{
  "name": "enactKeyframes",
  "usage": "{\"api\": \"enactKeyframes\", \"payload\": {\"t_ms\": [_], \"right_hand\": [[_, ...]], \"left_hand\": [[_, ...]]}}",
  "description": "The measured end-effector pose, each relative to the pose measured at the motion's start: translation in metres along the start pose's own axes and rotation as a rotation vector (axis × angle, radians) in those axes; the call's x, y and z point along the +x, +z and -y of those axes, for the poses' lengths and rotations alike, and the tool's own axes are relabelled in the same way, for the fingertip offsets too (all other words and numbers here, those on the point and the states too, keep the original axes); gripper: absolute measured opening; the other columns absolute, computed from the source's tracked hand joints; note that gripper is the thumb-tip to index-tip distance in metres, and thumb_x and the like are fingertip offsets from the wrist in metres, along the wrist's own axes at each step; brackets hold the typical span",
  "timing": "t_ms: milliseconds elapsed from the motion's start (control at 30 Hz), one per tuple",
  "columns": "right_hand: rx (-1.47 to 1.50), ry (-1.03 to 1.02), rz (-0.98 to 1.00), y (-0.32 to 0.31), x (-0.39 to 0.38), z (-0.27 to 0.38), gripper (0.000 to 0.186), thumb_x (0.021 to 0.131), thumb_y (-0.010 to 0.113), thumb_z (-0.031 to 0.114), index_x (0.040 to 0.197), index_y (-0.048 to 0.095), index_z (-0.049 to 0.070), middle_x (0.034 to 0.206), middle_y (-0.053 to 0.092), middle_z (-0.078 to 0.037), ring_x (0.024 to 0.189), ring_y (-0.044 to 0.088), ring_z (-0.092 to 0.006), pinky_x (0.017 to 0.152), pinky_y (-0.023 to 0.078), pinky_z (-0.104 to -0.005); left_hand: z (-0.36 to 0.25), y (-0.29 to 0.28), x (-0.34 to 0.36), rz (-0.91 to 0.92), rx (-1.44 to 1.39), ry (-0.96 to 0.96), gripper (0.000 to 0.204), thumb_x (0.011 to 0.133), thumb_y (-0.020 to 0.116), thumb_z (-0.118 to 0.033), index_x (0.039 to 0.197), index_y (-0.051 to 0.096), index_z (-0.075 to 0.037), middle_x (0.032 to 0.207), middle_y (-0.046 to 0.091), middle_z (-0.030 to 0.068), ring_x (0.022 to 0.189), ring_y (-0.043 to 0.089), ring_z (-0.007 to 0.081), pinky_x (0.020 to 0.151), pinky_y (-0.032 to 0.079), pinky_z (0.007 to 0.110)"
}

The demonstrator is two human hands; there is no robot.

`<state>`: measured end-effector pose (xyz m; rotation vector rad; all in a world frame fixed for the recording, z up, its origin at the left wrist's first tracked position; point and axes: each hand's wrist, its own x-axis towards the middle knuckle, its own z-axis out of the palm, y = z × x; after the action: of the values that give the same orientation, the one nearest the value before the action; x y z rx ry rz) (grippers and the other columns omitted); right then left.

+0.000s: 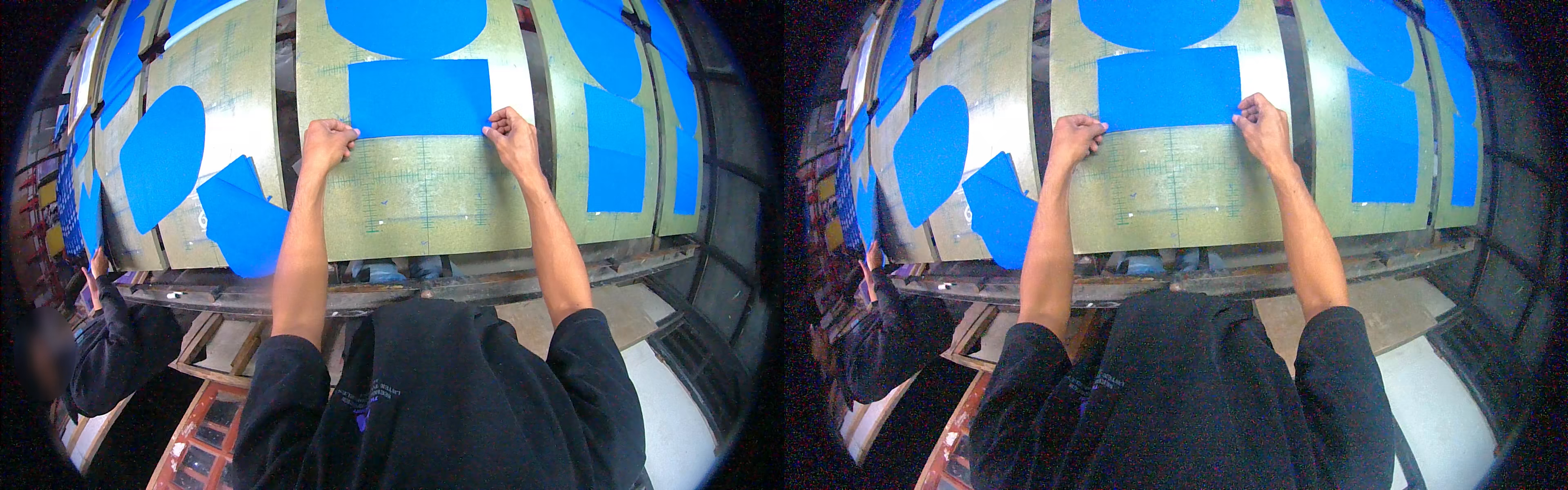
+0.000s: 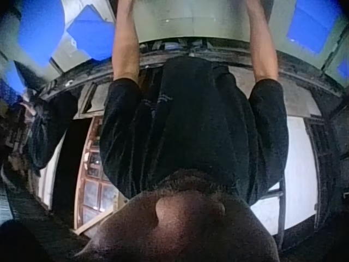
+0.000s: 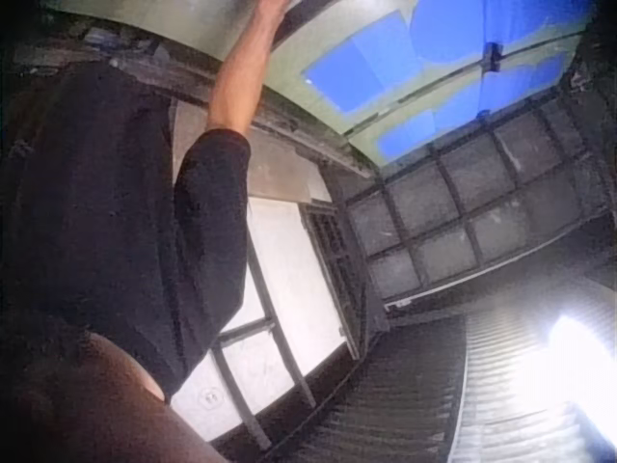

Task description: The person places blue stencils onto a flat work surface and smooths them down. Then the person uses a squeegee to pull ink across a screen-printing frame over the stencils, repeating the stroke several times.

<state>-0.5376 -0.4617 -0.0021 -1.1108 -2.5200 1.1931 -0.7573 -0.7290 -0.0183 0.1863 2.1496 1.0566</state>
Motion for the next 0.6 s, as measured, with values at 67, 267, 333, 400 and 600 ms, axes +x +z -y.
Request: {"api": "enactKeyframes", "payload": {"t_ms": [67,267,333,400,600], "right_hand": [[-0.006,-0.016,-0.001,0.001,0.0,-0.002,0.024,0.081,0.077,0.007,0.101,0.066,0.0,0.085,0.071,-0.01,0.079,0.067,-0.018,0.076,0.055,-0.0328],[0.016,-0.017,0.013,0.001,0.002,-0.009,0.029,0.08,0.079,0.008,0.104,0.065,0.001,0.087,0.071,-0.01,0.079,0.068,-0.0183,0.076,0.055,-0.0331],[0.019,-0.014,0.015,0.0,0.003,-0.01,0.03,0.079,0.079,0.009,0.104,0.065,0.001,0.087,0.071,-0.01,0.079,0.068,-0.0182,0.076,0.056,-0.0332],[0.014,-0.018,0.012,-0.001,0.005,-0.011,0.032,0.077,0.081,0.01,0.104,0.066,0.002,0.088,0.071,-0.011,0.079,0.068,-0.018,0.076,0.056,-0.0331],[0.041,0.046,0.035,-0.003,0.011,-0.016,0.037,0.073,0.084,0.011,0.104,0.068,0.002,0.087,0.068,-0.005,0.076,0.062,-0.0135,0.076,0.054,-0.0313]], "left_hand": [[0.001,0.0,0.001,-0.002,-0.019,-0.008,0.016,0.082,0.077,-0.012,0.08,0.071,0.002,0.063,0.066,0.0052,0.051,0.06,0.0092,0.048,0.049,0.026],[0.003,0.001,0.002,-0.014,-0.019,-0.007,0.016,0.081,0.077,-0.013,0.079,0.072,0.002,0.063,0.067,0.0057,0.052,0.061,0.0101,0.05,0.05,0.027],[0.004,0.002,0.003,-0.008,0.024,0.02,0.017,0.082,0.078,-0.014,0.079,0.071,0.001,0.064,0.067,0.005,0.052,0.061,0.0096,0.047,0.047,0.026],[0.006,0.0,0.003,-0.018,0.046,0.017,0.018,0.081,0.079,-0.015,0.079,0.071,0.001,0.065,0.066,0.0049,0.053,0.06,0.0094,0.046,0.045,0.026],[0.006,0.0,0.003,-0.01,-0.006,0.0,0.017,0.079,0.082,-0.014,0.079,0.072,0.0,0.065,0.067,0.0048,0.05,0.06,0.0096,0.045,0.045,0.026]]}}
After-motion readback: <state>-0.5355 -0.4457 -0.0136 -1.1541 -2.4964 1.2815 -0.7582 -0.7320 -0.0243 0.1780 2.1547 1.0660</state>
